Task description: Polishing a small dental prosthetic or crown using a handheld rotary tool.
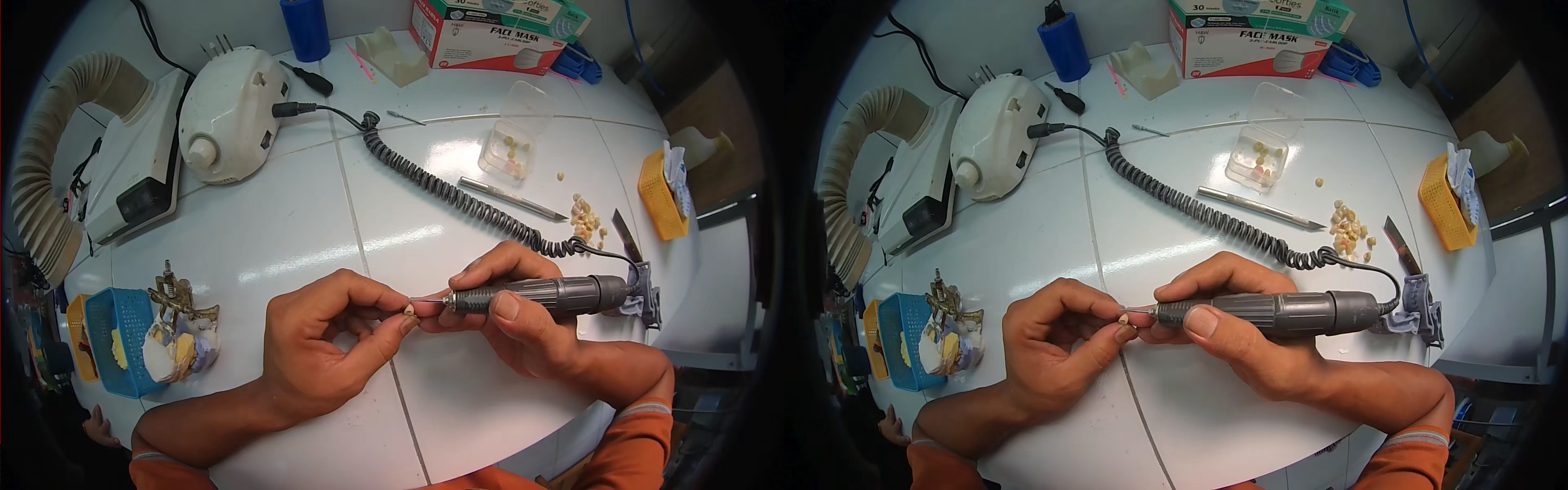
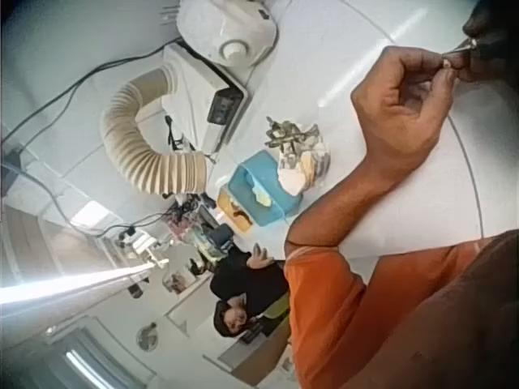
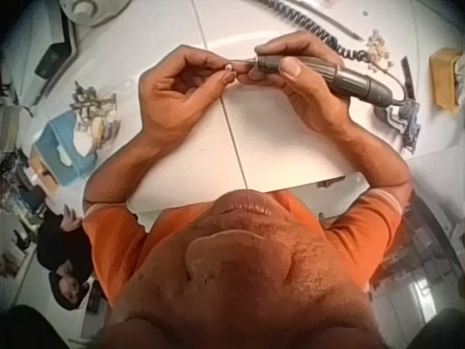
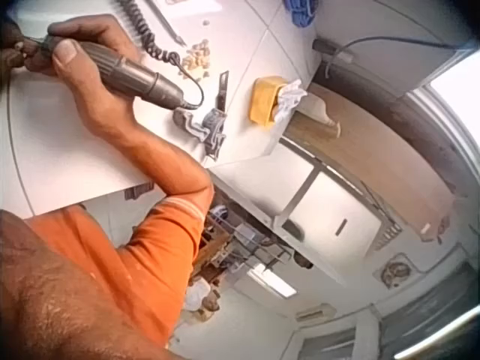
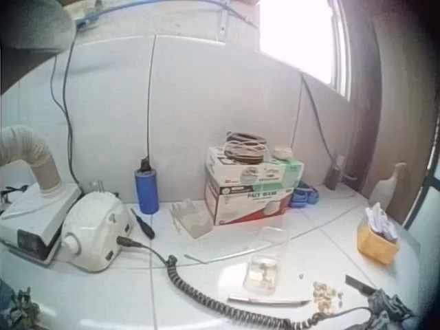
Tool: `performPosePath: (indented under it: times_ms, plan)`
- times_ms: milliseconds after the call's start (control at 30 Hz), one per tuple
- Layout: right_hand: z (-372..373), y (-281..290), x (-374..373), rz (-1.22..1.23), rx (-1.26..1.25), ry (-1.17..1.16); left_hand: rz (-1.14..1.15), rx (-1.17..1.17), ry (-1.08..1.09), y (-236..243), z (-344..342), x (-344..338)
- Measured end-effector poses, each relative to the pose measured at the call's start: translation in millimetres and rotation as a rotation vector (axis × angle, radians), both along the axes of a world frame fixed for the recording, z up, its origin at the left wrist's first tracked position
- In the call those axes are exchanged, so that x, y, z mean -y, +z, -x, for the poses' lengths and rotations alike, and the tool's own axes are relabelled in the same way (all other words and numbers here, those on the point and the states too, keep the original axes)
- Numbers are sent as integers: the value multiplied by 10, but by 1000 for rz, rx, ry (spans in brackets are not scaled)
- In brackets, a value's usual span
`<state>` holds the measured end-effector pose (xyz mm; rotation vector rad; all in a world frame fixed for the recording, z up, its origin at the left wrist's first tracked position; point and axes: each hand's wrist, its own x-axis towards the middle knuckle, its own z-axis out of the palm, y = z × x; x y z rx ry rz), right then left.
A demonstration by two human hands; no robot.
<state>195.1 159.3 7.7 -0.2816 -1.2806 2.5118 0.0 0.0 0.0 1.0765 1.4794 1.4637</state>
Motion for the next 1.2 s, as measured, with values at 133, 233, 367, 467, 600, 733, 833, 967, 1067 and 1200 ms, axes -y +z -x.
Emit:
performPosePath:
  times_ms: [133, 233, 367, 467, 600, 733, 833, 967, 1067, 1200]
  plan:
    - [6, 11, 15, 3, 24, -3, -29, 34, 10, -1, -3, 3]
    - [3, 15, 14, 29, 21, -5, -40, 13, 9, 28, 12, -17]
    - [-1, 11, -14, 41, 14, -9, -37, -53, -16, 78, 30, -31]
    - [31, 95, 21, 13, 152, -67, -33, -55, 0, 82, 37, -27]
    - [31, 33, -20, 52, 153, -57, 5, -35, 7, 85, 61, -11]
    - [14, 15, -70, 22, 18, -20, 40, -75, -63, 178, 85, -24]
    - [21, 38, -55, -7, 21, -19, 26, -105, -66, 171, 75, -29]
    - [52, 116, 8, -37, 177, -78, -10, -153, -54, 152, 77, -23]
    - [44, 121, 15, -43, 209, -77, -39, -133, -4, 97, 38, -21]
    - [19, 84, 3, -100, 205, -60, -25, -146, -15, 106, 34, -21]
